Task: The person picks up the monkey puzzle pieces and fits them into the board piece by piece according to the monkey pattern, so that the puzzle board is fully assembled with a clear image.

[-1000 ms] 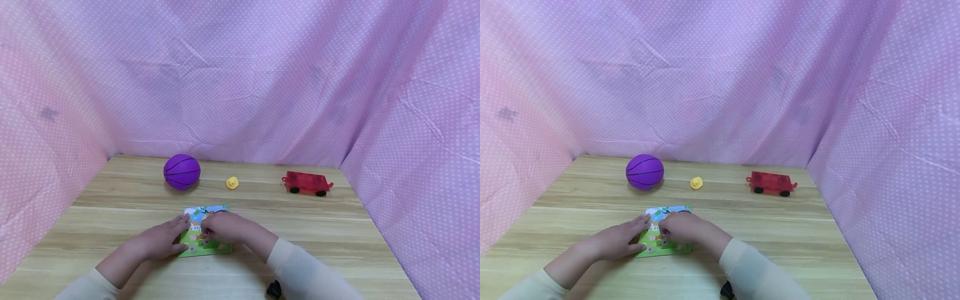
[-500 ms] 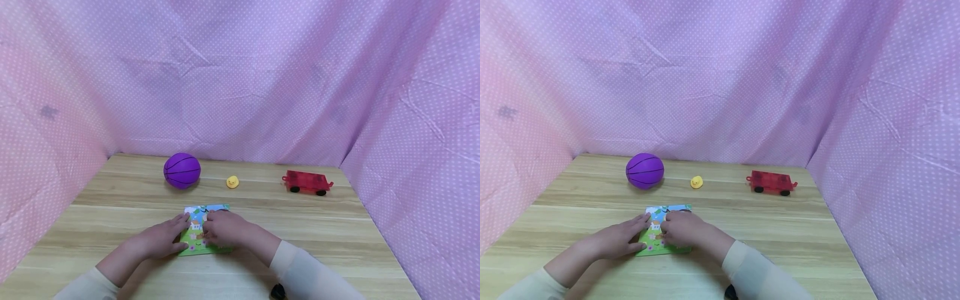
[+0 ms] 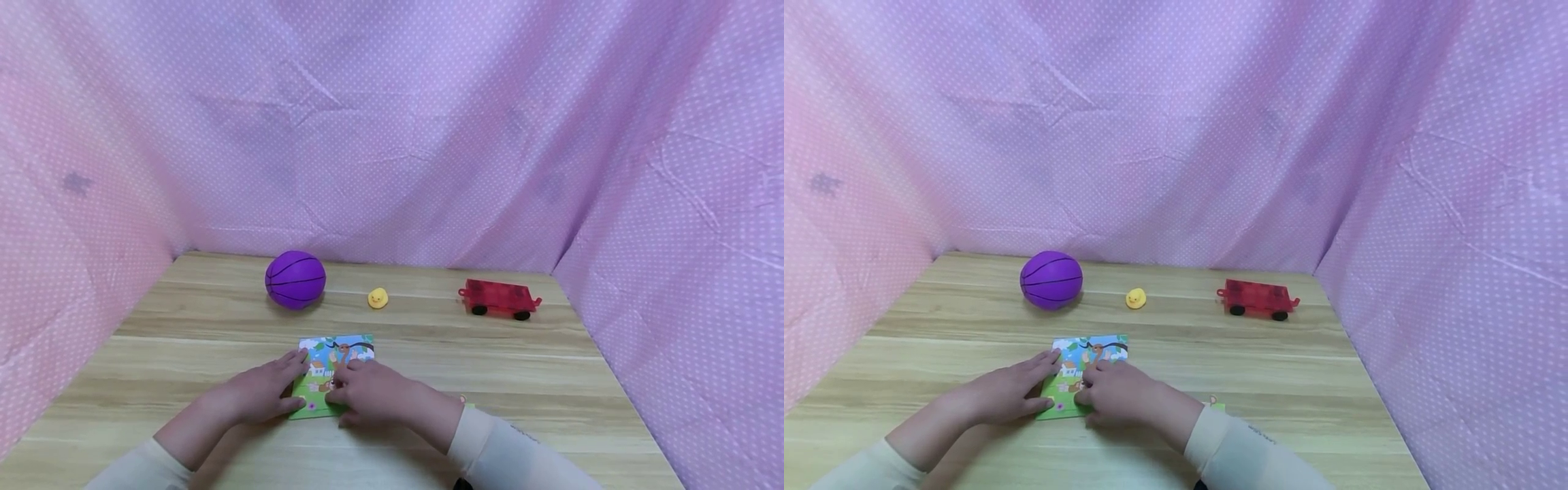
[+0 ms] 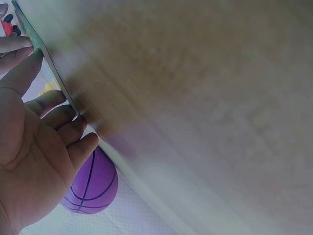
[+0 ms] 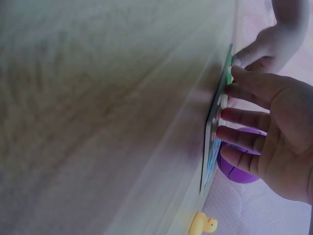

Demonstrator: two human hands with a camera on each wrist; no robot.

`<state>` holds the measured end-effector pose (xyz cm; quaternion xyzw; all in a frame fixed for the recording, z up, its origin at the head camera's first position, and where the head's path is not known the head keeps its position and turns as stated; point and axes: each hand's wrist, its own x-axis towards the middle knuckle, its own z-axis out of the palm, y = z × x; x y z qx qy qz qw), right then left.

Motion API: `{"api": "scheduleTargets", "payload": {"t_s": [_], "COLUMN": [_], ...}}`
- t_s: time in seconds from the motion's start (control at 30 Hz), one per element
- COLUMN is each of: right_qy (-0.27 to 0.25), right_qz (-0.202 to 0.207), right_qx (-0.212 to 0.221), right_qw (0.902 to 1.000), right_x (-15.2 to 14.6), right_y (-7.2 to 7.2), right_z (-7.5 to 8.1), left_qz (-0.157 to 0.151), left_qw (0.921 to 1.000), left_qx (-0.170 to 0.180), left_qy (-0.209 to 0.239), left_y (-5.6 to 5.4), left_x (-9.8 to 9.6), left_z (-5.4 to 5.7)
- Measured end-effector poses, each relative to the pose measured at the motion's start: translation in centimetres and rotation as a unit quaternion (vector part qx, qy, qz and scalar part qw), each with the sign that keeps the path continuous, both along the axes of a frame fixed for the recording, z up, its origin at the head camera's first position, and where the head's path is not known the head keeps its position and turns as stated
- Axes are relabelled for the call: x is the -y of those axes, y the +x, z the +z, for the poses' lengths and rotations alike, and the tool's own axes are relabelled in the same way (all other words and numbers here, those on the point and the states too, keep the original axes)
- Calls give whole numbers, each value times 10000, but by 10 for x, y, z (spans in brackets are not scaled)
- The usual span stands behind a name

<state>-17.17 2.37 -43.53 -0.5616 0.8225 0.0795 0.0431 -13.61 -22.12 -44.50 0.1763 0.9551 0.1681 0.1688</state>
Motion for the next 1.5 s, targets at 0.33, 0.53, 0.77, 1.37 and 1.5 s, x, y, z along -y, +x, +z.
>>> {"api": "scheduleTargets", "payload": {"t_s": [0.33, 0.53, 0.77, 1.37, 1.5], "right_qy": [22, -289, -433, 386, 50], "right_qz": [-59, -542, -1274, -3564, -3348], "right_qx": [-59, 549, 711, 1773, 1781], "right_qw": [10000, 9966, 9884, 9165, 9253], "right_x": [-5, -23, -62, -153, -153], "right_y": [3, -3, -15, -15, -15], "right_z": [-1, 6, 18, 19, 14], "left_qz": [-54, 6, -5, -43, -28], "left_qw": [10000, 10000, 10000, 10000, 10000], "left_qx": [-42, 24, 21, 8, 33], "left_qy": [29, -27, -73, -35, -23], "left_y": [1, 0, 1, 3, 3], "left_x": [0, -1, -1, 0, -2], "left_z": [0, 0, 0, 1, 1]}}
